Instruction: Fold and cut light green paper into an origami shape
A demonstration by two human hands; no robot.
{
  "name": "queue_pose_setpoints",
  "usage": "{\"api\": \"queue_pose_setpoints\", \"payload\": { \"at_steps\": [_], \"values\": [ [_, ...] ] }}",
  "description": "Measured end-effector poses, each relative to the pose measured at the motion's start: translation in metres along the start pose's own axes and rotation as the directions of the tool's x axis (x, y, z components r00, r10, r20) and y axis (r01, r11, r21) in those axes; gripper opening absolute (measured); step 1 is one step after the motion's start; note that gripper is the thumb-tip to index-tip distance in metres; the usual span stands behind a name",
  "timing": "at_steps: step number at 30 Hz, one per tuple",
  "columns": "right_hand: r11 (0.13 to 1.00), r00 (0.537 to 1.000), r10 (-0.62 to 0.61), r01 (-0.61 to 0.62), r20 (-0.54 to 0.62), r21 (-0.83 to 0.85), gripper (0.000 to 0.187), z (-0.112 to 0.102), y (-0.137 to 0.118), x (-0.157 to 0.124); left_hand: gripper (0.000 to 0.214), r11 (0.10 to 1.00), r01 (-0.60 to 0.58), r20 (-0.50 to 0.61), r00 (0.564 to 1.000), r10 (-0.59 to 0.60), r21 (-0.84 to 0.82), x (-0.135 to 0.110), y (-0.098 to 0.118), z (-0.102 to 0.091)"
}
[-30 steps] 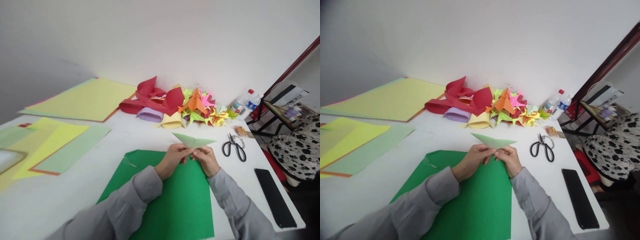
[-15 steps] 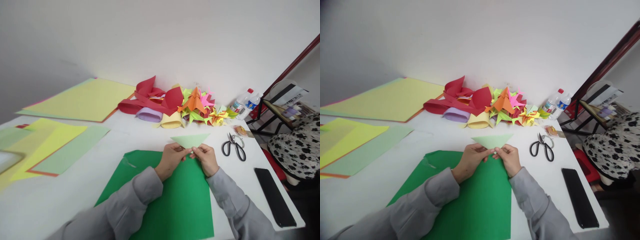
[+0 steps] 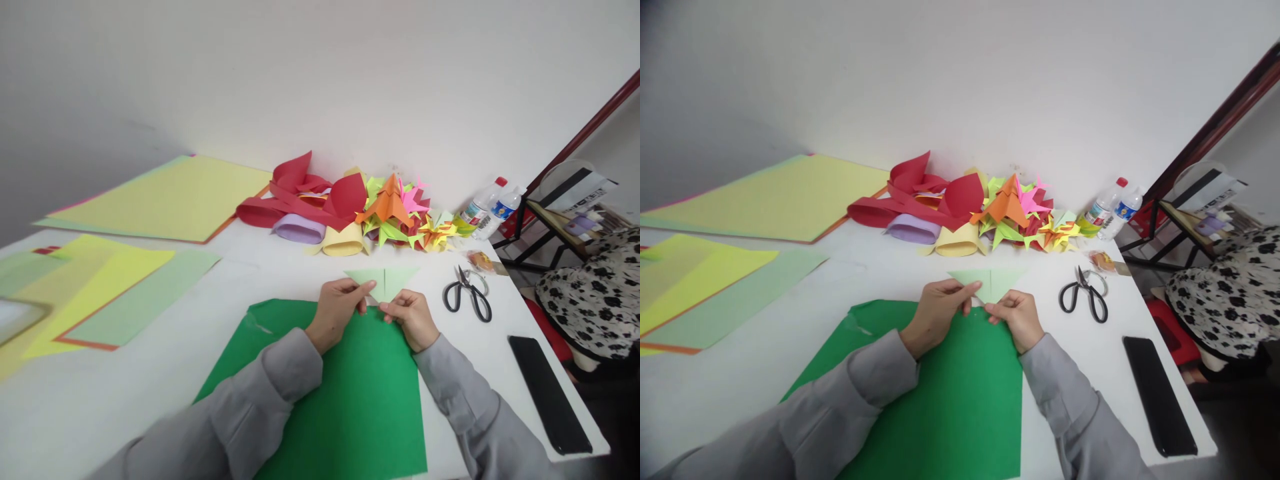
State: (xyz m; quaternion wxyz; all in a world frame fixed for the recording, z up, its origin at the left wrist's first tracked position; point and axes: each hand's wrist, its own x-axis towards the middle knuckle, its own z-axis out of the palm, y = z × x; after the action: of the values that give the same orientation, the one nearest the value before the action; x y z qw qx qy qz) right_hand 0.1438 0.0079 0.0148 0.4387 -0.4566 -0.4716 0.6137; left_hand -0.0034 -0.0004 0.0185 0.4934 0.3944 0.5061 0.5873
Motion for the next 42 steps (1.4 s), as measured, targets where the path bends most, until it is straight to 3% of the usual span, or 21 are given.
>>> {"api": "queue_pose_setpoints", "payload": {
  "at_steps": [11,22,27,30,33,37,42],
  "values": [
    [0.997,0.998,0.063,-0.062,-0.003,0.035,0.023,-0.003,0.000,0.002,0.031,0.995,-0.075,-0.132,0.989,0.066,-0.060,0.018,0.000,-0.013],
    [0.997,0.998,0.059,-0.059,0.007,0.042,0.024,-0.002,-0.001,0.002,0.038,0.985,0.001,-0.127,0.992,-0.023,-0.171,0.021,-0.001,-0.015],
    [0.989,0.996,0.082,-0.078,-0.033,0.123,0.027,-0.002,-0.003,0.003,0.040,0.975,0.032,-0.029,0.999,-0.039,-0.218,0.016,0.002,-0.011],
    [0.984,0.996,0.087,-0.081,-0.032,0.161,0.029,-0.002,-0.003,0.003,0.031,0.995,0.025,0.119,0.993,-0.013,-0.098,0.009,0.005,-0.007],
    [0.988,0.997,0.077,-0.075,-0.003,0.136,0.029,-0.002,-0.001,0.003,0.027,0.999,0.015,0.191,0.982,-0.007,-0.042,0.004,0.003,-0.005],
    [0.996,0.999,0.053,-0.053,-0.002,0.069,0.026,-0.001,-0.001,0.002,0.031,0.998,0.030,0.178,0.984,-0.020,-0.053,0.007,0.000,-0.006],
    [0.997,0.999,0.047,-0.046,-0.010,0.054,0.024,-0.001,-0.002,0.002,0.032,0.993,-0.002,0.069,0.998,0.010,-0.114,0.014,0.004,-0.011]
  ]
}}
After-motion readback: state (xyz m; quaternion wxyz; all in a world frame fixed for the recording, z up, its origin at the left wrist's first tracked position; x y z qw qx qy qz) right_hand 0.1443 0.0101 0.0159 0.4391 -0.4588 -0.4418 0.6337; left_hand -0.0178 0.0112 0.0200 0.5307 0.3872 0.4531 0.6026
